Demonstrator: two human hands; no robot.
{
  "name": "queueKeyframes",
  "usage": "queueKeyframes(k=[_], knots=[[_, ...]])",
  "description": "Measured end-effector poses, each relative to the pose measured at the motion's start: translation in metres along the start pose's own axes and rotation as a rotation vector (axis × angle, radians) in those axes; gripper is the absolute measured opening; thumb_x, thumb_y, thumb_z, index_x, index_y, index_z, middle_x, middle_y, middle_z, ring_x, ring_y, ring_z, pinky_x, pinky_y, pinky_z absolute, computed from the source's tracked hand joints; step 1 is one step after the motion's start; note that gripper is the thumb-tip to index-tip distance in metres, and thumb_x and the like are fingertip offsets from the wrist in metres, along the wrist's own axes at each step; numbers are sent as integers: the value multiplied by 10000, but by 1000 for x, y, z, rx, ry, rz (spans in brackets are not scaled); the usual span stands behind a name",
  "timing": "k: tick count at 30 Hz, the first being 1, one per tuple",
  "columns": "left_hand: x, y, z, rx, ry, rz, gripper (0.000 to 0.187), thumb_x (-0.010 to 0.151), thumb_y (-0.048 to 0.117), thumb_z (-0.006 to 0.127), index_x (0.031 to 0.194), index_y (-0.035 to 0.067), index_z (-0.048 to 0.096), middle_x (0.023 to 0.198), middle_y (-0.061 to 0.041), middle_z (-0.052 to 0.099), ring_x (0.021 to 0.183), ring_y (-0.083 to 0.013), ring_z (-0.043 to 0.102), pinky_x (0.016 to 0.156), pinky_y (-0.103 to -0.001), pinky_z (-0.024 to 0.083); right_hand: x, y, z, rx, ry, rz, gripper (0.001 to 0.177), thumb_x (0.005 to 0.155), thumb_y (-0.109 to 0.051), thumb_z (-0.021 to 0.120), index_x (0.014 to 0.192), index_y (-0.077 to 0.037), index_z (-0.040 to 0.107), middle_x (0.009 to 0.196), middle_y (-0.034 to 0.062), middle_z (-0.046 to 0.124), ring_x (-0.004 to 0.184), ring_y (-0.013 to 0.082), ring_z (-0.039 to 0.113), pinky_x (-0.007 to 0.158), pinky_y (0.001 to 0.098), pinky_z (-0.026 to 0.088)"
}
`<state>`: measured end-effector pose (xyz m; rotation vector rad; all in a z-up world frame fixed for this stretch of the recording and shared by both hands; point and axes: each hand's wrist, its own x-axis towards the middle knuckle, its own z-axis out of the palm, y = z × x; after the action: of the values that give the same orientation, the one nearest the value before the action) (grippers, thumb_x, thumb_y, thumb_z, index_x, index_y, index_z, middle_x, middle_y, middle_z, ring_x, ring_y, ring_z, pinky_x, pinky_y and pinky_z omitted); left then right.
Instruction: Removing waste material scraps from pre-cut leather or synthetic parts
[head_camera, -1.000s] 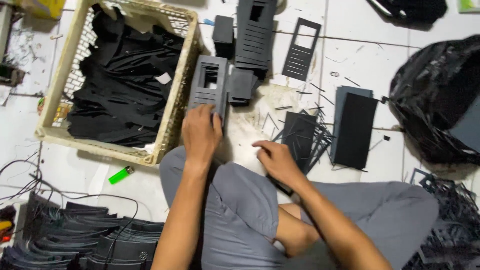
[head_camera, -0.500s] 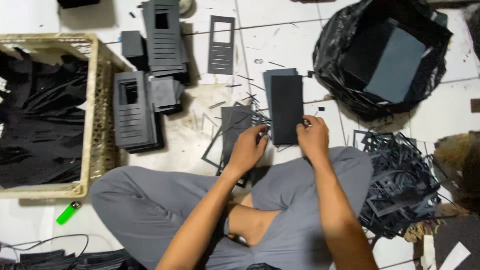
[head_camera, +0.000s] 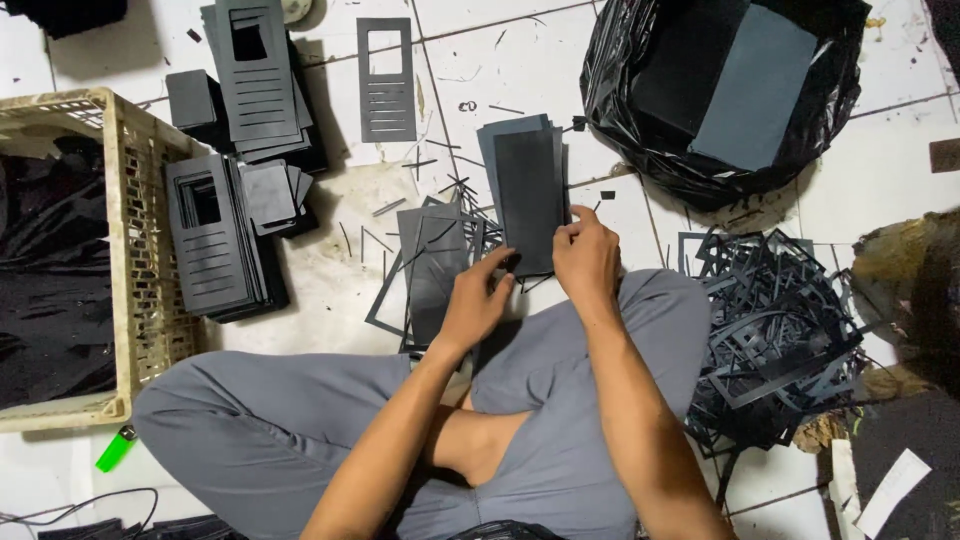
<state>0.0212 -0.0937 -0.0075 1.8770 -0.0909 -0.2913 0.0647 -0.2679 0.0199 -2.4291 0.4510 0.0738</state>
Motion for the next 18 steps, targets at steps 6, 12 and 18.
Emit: queueKeyframes(k=[6, 12, 18], knots=[[4, -11, 3, -110, 54, -77, 373, 928, 66, 615, 1292, 68, 698, 1267, -234, 696, 1206, -428, 640, 1002, -499, 526, 32, 65, 48, 346, -49, 230, 488, 873, -206, 736, 1279, 46, 637, 879, 114, 732, 592, 163, 697, 534, 353, 551], [10, -31, 4, -452, 192, -283, 313, 936, 144, 647, 1232, 77, 725, 1108, -175, 750, 974, -271, 721, 841, -408, 597, 26, 40, 40, 654, -73, 393, 404, 867, -184, 707, 1190, 55, 659, 715, 86, 587, 410, 93, 483, 385, 259, 393], [19, -49, -8, -1081, 110, -551, 757, 1045, 514, 417, 1530, -63, 346, 1460, -357, 371, 1217, -538, 541, 950, -651, 529, -9, 8, 33, 796, -344, 289, 273, 942, -158, 650, 1126, 44, 640, 683, 72, 533, 337, 68, 410, 307, 251, 344]])
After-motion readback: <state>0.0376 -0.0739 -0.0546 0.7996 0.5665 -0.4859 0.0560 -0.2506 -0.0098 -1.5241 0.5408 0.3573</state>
